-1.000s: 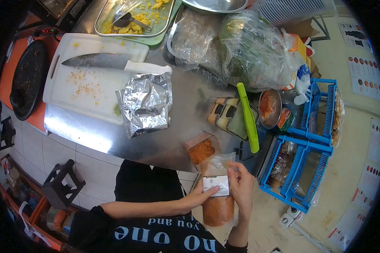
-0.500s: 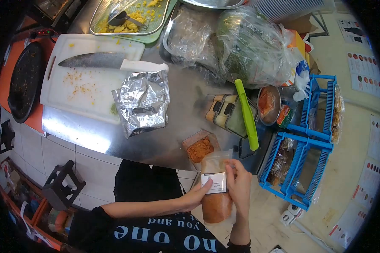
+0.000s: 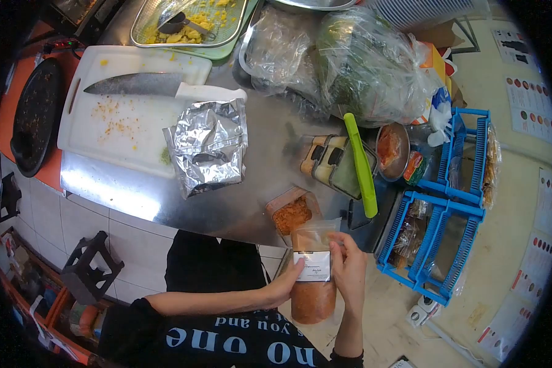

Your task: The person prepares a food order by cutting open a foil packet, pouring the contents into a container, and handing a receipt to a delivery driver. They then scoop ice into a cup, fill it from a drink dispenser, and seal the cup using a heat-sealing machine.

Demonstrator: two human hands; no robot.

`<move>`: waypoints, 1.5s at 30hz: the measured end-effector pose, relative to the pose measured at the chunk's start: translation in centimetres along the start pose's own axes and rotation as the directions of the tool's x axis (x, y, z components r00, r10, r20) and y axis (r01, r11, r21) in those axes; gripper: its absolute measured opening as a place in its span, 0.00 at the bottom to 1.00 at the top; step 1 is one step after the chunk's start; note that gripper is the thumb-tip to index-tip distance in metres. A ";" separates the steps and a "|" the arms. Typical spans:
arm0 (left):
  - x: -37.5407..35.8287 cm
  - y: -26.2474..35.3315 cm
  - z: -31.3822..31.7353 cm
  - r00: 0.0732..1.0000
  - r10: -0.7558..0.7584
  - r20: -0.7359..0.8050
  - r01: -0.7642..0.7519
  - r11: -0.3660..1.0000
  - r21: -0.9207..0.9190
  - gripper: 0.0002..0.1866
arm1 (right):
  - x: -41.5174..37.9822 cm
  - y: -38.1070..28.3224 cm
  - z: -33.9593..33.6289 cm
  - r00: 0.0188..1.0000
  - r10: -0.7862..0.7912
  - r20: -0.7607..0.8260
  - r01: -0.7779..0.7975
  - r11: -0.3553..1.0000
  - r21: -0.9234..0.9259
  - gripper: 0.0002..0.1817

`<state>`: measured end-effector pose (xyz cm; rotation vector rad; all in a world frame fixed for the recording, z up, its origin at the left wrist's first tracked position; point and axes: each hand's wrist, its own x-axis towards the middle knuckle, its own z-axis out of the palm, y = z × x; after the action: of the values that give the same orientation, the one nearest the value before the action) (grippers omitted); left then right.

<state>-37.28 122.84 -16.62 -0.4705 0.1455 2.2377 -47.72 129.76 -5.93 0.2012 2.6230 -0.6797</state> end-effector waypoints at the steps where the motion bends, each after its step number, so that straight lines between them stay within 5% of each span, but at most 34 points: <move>1: -0.1 0.2 0.0 1.000 -0.005 0.015 0.005 1.000 -0.031 0.35 | -0.1 0.1 0.1 1.000 -0.009 -0.013 0.009 1.000 0.009 0.07; 17: -1.2 1.4 1.0 0.999 -0.034 -0.013 0.034 0.999 0.028 0.30 | -0.7 -0.1 -0.7 0.998 -0.032 -0.063 0.034 0.999 0.025 0.08; 26: -0.2 0.9 0.9 0.987 -0.070 0.146 0.091 0.986 -0.142 0.40 | -0.5 -0.5 -1.0 0.993 -0.085 -0.076 0.082 0.996 -0.045 0.08; 29: -0.8 0.8 1.2 0.987 0.098 0.131 -0.112 0.988 0.107 0.47 | -0.7 -0.5 -0.8 0.995 -0.068 -0.078 0.065 0.997 -0.051 0.08; 32: -0.8 0.3 0.7 0.990 0.092 0.105 -0.112 0.973 0.202 0.50 | -0.9 -0.8 -0.9 0.998 0.006 -0.061 -0.006 1.000 -0.007 0.08; 45: -1.9 1.9 1.5 0.996 0.079 0.049 -0.086 0.982 0.166 0.50 | -1.5 0.2 -0.4 0.994 0.027 -0.102 -0.014 0.992 0.122 0.07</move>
<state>-38.02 120.62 -14.63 -0.3307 0.3344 2.2908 -46.50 130.09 -5.02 0.3065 2.6758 -0.8430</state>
